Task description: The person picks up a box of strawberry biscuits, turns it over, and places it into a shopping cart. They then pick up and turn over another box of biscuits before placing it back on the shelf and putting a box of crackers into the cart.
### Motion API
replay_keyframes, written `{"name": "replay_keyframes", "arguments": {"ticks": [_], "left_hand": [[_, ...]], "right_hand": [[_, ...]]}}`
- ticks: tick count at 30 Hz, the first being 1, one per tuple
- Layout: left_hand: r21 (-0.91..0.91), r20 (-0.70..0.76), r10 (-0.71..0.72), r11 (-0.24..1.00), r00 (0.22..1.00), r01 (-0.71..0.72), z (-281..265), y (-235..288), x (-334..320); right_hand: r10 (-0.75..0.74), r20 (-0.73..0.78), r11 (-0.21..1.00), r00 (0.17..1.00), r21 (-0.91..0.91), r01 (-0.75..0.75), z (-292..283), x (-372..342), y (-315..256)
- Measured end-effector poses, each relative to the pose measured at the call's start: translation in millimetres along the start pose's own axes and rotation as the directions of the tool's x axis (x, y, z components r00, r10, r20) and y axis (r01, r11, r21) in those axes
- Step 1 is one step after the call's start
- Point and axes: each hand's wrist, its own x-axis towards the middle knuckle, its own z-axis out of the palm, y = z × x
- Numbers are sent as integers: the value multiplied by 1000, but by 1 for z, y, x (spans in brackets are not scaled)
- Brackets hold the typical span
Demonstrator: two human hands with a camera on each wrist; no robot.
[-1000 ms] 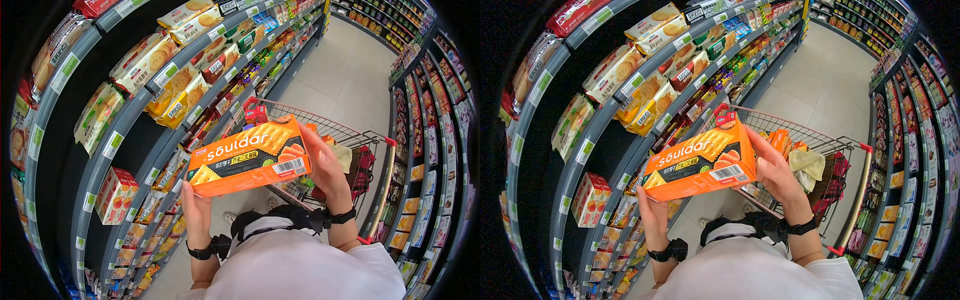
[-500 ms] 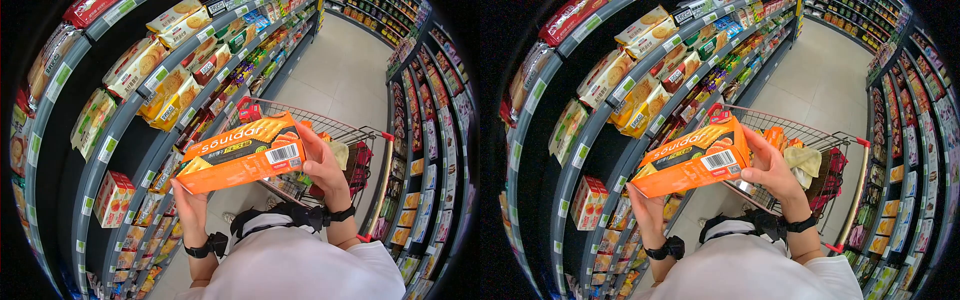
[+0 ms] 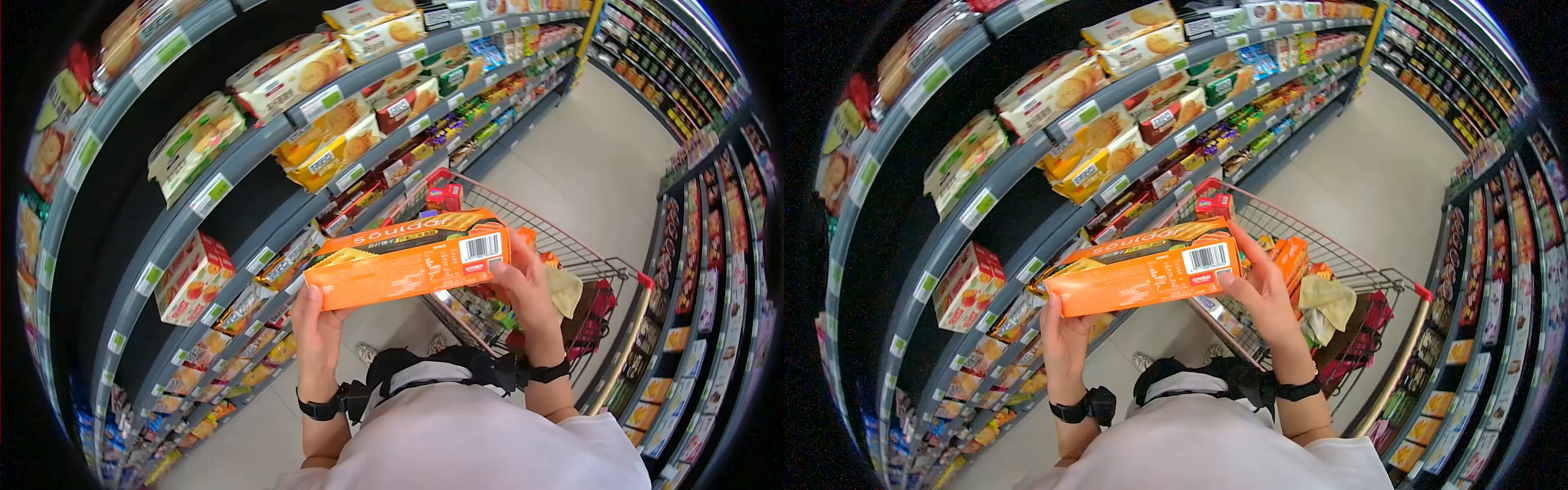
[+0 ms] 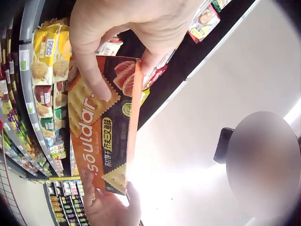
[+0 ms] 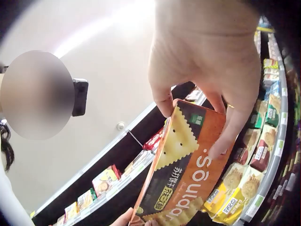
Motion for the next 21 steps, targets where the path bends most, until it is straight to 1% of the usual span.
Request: {"name": "replay_keyframes", "arguments": {"ticks": [3,4,5,7,8,11,14,16,21], "left_hand": [[6,-87,27,1000,996,-27,-14,9,-9],[-5,-137,43,999,990,-44,-19,13,-12],[-14,-187,60,998,981,-64,-24,18,-15],[-8,-234,88,996,968,-92,-40,25,-23],[-7,-258,102,994,961,-107,-47,29,-26],[10,-335,144,989,931,-149,-67,42,-37],[21,-412,173,983,895,-180,-88,53,-49],[27,-451,199,977,870,-210,-98,62,-54],[52,-519,256,962,816,-268,-136,84,-66]], "right_hand": [[14,20,999,1000,-51,-13,21,16,13],[29,31,998,999,-49,-28,31,20,15],[39,55,998,998,-46,-36,40,26,19],[14,116,998,993,-60,-8,58,37,27],[-3,124,990,992,-137,20,64,43,34],[27,204,992,979,-124,-2,93,57,45],[20,270,992,963,-126,15,122,68,58],[17,294,987,956,-159,31,141,75,69],[61,379,985,923,-175,7,192,89,88]]}}
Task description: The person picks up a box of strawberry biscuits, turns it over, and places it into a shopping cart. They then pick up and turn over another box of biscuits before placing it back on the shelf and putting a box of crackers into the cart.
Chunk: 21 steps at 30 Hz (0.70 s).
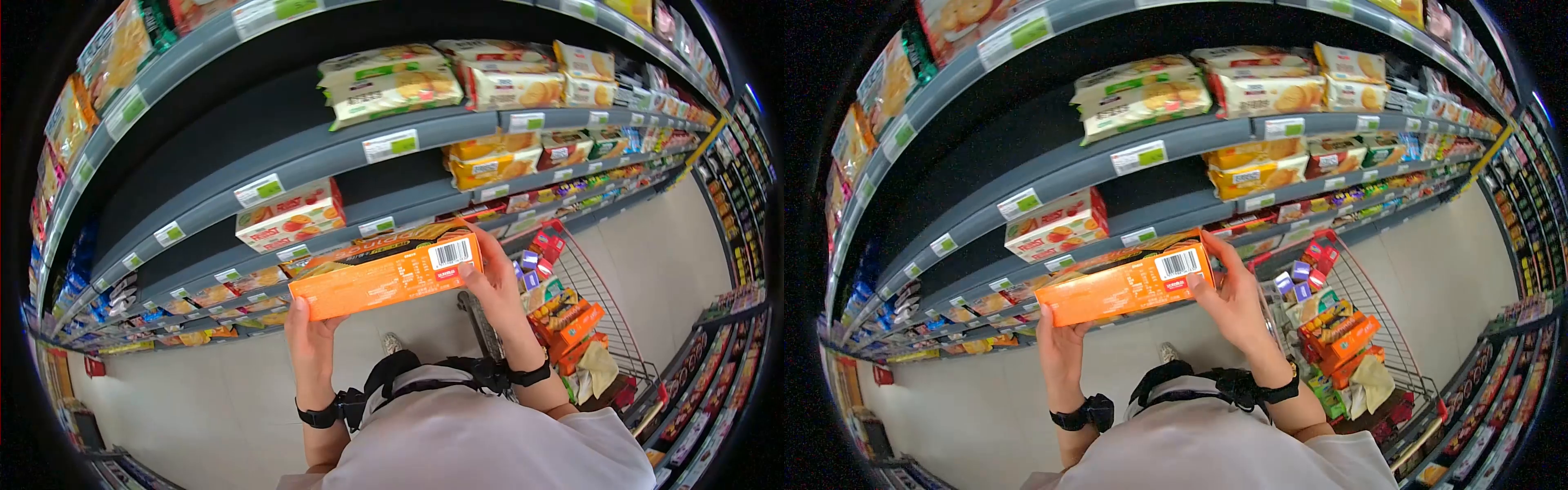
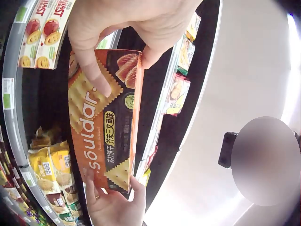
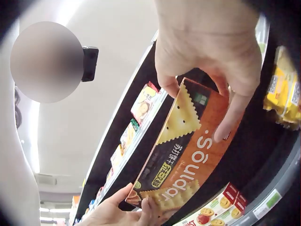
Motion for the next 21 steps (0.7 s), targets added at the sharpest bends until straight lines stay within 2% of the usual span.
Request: {"name": "replay_keyframes", "arguments": {"ticks": [7,8,10,17,20,21], "left_hand": [[14,-53,49,999,997,-49,-41,31,27],[26,-42,49,999,998,-48,-46,35,30],[45,-57,62,997,996,-59,-58,41,38],[26,-109,63,998,992,-60,-83,54,57],[15,-125,48,999,991,-47,-90,53,63],[12,-134,49,999,990,-48,-90,52,64]], "right_hand": [[13,78,1000,997,16,-14,56,39,24],[-35,84,999,996,-21,37,61,45,34],[33,82,999,996,23,-35,75,52,37],[40,111,999,993,-10,-39,105,73,50],[94,123,995,988,-2,-95,113,78,42],[74,117,996,990,-51,-68,114,81,45]]}}
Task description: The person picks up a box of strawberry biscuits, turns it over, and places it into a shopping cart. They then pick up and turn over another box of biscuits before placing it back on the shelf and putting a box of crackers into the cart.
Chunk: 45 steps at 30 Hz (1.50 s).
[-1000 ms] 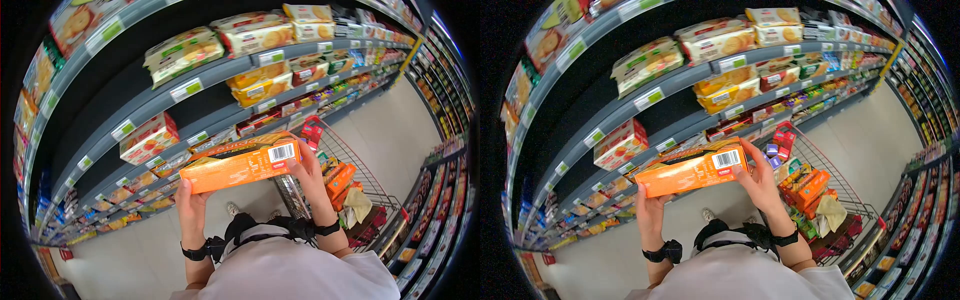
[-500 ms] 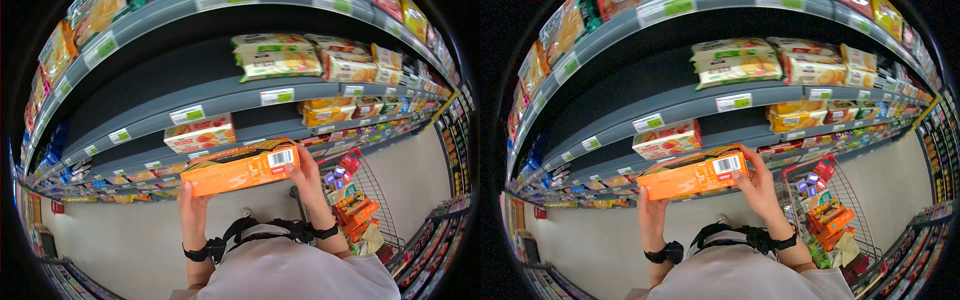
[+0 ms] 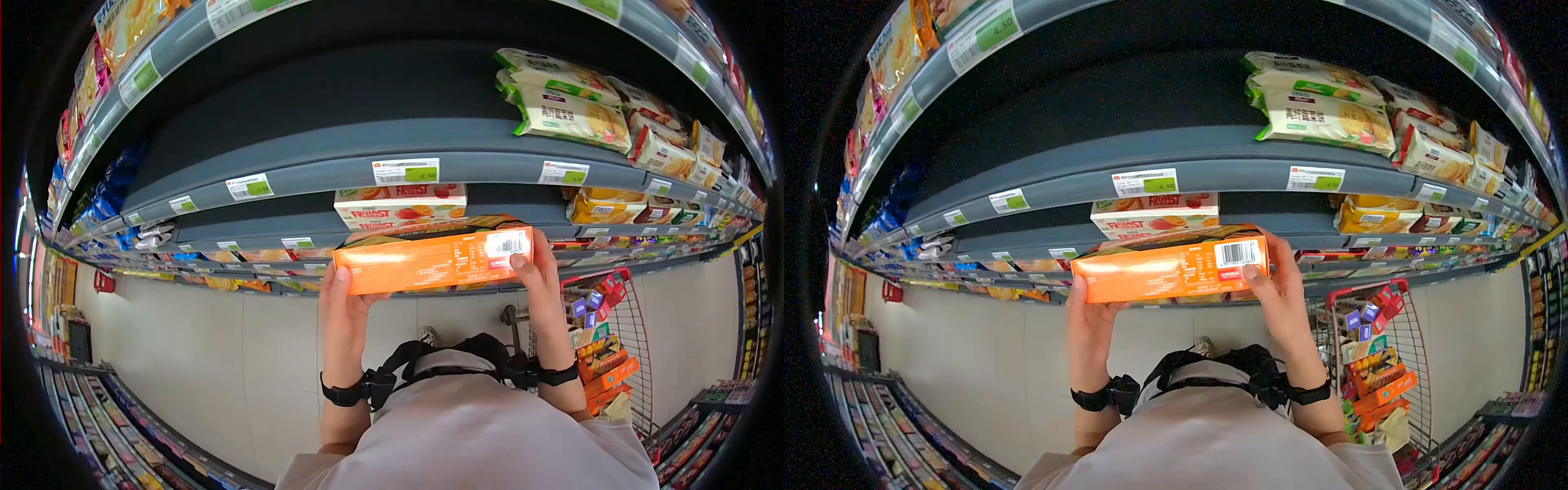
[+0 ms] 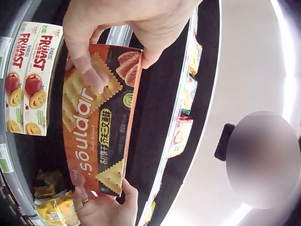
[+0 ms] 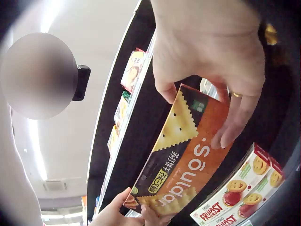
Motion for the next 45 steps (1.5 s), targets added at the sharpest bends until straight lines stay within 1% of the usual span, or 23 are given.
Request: {"name": "replay_keyframes", "arguments": {"ticks": [1,3,6,8,15,19,23,24,26,29,32,37,39,43,45], "left_hand": [[-6,-13,0,1000,1000,0,-1,-1,1],[-13,-31,-1,1000,1000,0,-3,-1,2],[-19,-71,17,1000,997,-18,-10,-4,4],[-66,-78,23,997,997,-28,-14,-6,7],[-65,-109,-1,998,994,-6,-18,-3,4],[-24,-124,14,1000,992,-17,-17,3,1],[-4,-113,32,999,993,-33,-17,7,0],[-4,-101,24,1000,995,-24,-17,7,0],[-24,-152,13,1000,988,-17,-16,7,1],[-32,-152,18,999,988,-23,-10,8,2],[-42,-134,-6,999,991,1,-11,9,3],[-37,-132,1,999,991,-6,-7,9,3],[-39,-129,1,999,992,-6,-7,10,3],[-43,-135,-12,999,991,7,-7,12,2],[-42,-150,-8,999,989,1,-10,12,3]], "right_hand": [[4,8,1000,1000,-2,-4,1,3,0],[56,34,998,998,7,-57,2,6,1],[48,57,998,997,-36,-46,6,11,4],[59,74,998,996,-40,-56,8,12,6],[74,116,997,991,-21,-72,15,13,9],[87,83,996,993,-13,-87,20,11,12],[49,63,998,997,37,-52,22,9,17],[43,64,999,997,25,-45,21,9,18],[33,64,999,997,17,-34,21,7,20],[30,41,999,999,36,-32,23,4,14],[26,33,999,999,19,-27,19,2,18],[14,21,1000,1000,13,-14,19,0,15],[-21,12,1000,1000,12,21,19,0,16],[-5,25,1000,1000,21,5,20,0,17],[32,40,998,999,49,-34,20,0,18]]}}
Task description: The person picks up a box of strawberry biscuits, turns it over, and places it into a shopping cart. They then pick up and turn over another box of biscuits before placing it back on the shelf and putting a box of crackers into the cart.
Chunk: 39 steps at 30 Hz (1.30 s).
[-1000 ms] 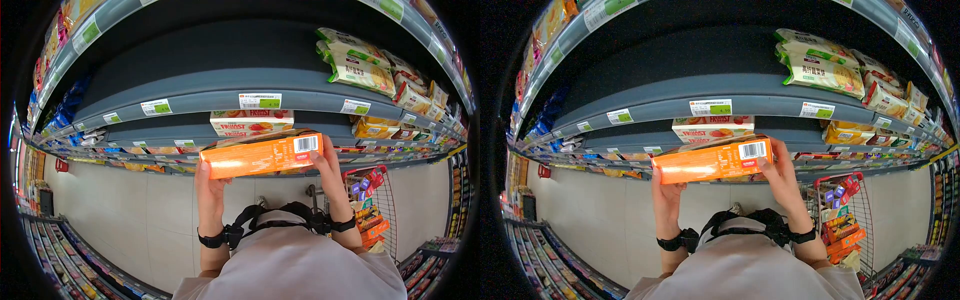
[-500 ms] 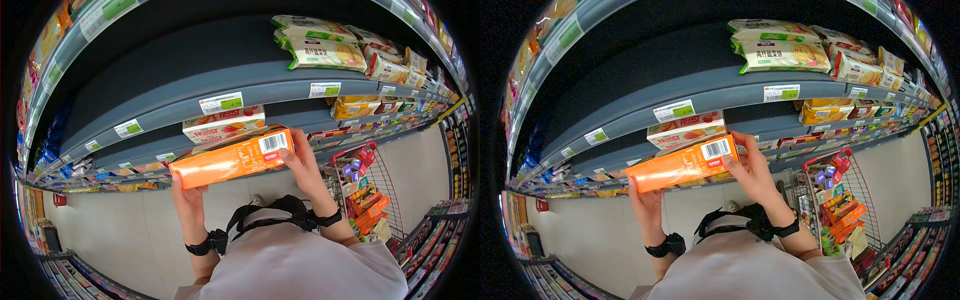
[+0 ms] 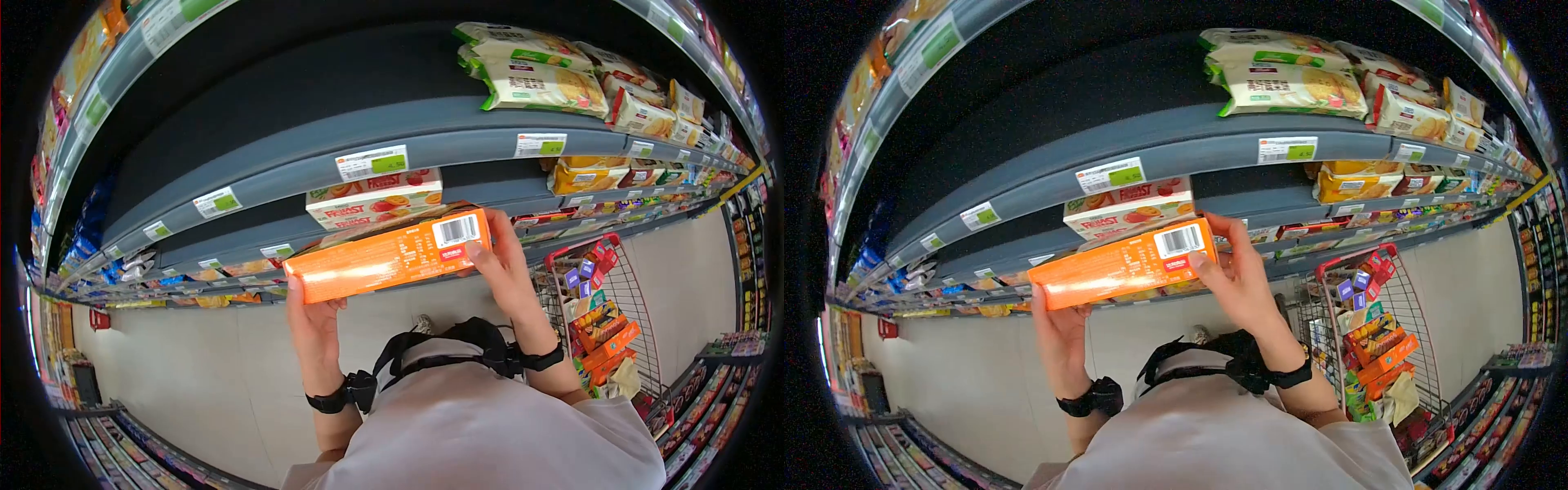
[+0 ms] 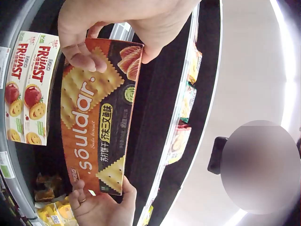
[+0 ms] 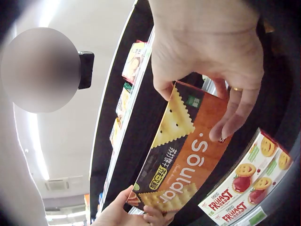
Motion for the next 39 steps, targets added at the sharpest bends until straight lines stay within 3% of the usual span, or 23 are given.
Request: {"name": "replay_keyframes", "arguments": {"ticks": [5,14,27,29,34,39], "left_hand": [[-32,30,-13,999,999,14,-9,1,-2],[-46,-58,11,999,998,-14,-9,5,-4],[-22,-49,43,999,998,-44,-23,1,1],[-48,23,7,999,1000,-6,-33,-4,4],[-92,-30,-2,996,1000,-1,-36,-3,3],[-141,-50,2,990,999,-9,-50,-8,3]], "right_hand": [[54,38,997,998,46,-56,6,2,-8],[93,69,996,993,2,-94,13,3,-12],[62,31,996,998,-64,-60,16,4,0],[53,36,992,998,-119,-48,20,4,-4],[18,24,978,1000,-206,-12,25,6,0],[79,73,986,994,-149,-68,34,8,-2]]}}
